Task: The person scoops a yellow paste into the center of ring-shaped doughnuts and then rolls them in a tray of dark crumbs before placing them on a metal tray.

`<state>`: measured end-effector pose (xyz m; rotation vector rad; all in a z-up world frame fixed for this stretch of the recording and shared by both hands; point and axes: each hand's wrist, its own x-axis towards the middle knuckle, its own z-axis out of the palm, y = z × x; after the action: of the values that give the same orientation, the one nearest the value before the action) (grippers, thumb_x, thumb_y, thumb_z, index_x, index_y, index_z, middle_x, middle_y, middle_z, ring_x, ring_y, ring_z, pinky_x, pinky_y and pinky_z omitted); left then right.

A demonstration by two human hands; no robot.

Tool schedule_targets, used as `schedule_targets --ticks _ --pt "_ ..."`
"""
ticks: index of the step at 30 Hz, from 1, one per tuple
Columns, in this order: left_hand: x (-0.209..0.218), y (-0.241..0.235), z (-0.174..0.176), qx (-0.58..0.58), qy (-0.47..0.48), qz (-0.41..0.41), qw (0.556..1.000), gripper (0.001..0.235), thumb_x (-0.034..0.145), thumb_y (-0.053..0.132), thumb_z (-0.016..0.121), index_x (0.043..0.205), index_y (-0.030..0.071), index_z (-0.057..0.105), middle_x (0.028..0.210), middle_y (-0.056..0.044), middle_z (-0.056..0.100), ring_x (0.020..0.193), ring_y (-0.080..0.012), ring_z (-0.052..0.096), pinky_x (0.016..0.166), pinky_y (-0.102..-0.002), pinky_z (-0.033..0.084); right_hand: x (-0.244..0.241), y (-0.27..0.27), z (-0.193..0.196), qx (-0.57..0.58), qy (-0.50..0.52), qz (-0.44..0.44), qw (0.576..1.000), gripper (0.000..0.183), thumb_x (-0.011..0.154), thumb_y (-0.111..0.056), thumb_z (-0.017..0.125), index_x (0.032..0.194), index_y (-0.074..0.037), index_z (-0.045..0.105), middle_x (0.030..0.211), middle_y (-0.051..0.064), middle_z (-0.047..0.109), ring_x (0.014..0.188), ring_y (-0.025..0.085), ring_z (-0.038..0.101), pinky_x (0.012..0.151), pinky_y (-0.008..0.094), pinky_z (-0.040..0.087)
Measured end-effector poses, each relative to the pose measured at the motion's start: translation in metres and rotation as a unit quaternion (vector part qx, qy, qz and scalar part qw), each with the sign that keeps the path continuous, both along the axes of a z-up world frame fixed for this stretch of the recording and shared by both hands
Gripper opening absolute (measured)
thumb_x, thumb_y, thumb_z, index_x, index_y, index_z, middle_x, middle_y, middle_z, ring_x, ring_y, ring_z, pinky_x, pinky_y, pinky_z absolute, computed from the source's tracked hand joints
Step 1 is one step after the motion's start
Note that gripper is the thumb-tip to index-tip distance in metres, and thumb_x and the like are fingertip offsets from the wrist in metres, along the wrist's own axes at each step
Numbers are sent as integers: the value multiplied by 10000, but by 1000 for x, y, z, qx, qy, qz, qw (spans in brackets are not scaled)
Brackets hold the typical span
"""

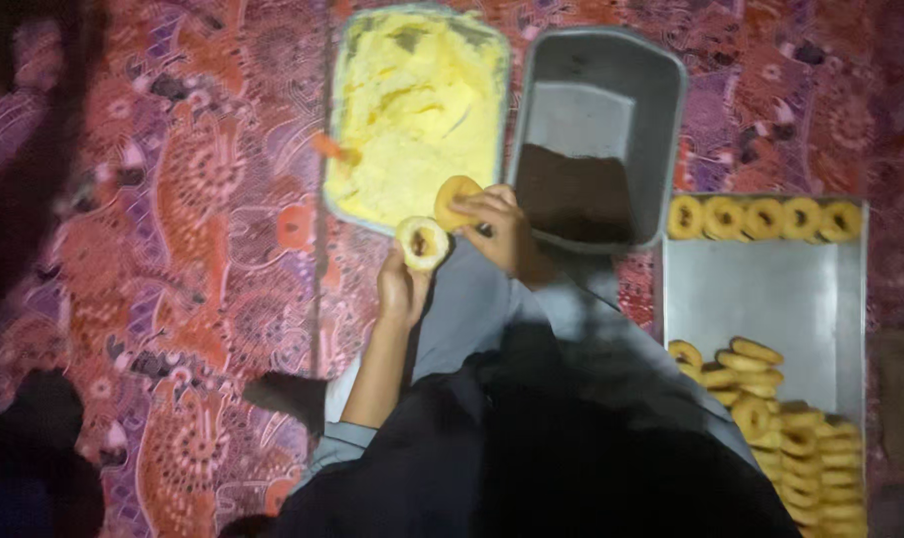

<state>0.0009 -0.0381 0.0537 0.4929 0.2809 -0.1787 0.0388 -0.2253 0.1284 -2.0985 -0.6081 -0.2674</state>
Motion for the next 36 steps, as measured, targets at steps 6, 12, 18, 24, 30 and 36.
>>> schedule_targets --ticks 6,12,18,24,30,36 --pt "32 -81 -8 -10 -11 -140 990 428 1101 268 406 1381 -46 488 1404 -188 575 1336 -324 560 1180 -488 436 10 -106 -52 20 73 -121 990 250 848 -138 746 1095 -114 780 1053 88 767 991 249 705 924 359 551" --pt "96 -172 -27 656 -331 -94 672 136 911 85 682 1006 -10 703 1234 -250 660 1172 -412 613 1030 -462 506 25 -232 -142 -140 116 -158 971 201 892 -175 660 1009 -58 774 918 160 746 852 296 731 765 404 598" --pt "122 -198 -33 752 -349 -317 460 250 735 84 715 973 9 704 1216 -240 619 1129 -441 600 974 -480 514 13 -253 -181 254 197 -315 893 227 945 -142 670 1129 -19 720 953 109 714 823 219 676 711 336 530" --pt "108 -210 -49 101 56 -238 964 311 1049 130 397 1255 -36 560 1267 -231 646 1160 -336 668 1021 -459 576 5 -203 -110 292 27 -259 920 238 946 -70 672 1181 -55 640 1086 64 674 987 188 657 911 266 552" --pt "101 -214 -35 -7 32 -254 967 383 1062 105 343 1396 1 499 1320 -198 637 1168 -328 662 1026 -442 545 7 -171 -20 142 27 -319 937 431 895 -111 704 1298 -131 552 1172 72 613 1035 239 613 850 350 533" --pt "106 -217 8 169 44 -394 902 379 1014 171 434 1344 24 548 1327 -207 593 1184 -362 646 991 -532 553 -1 -201 -53 559 355 -243 709 443 923 -195 660 1340 -130 525 1151 64 615 971 191 653 766 341 577"
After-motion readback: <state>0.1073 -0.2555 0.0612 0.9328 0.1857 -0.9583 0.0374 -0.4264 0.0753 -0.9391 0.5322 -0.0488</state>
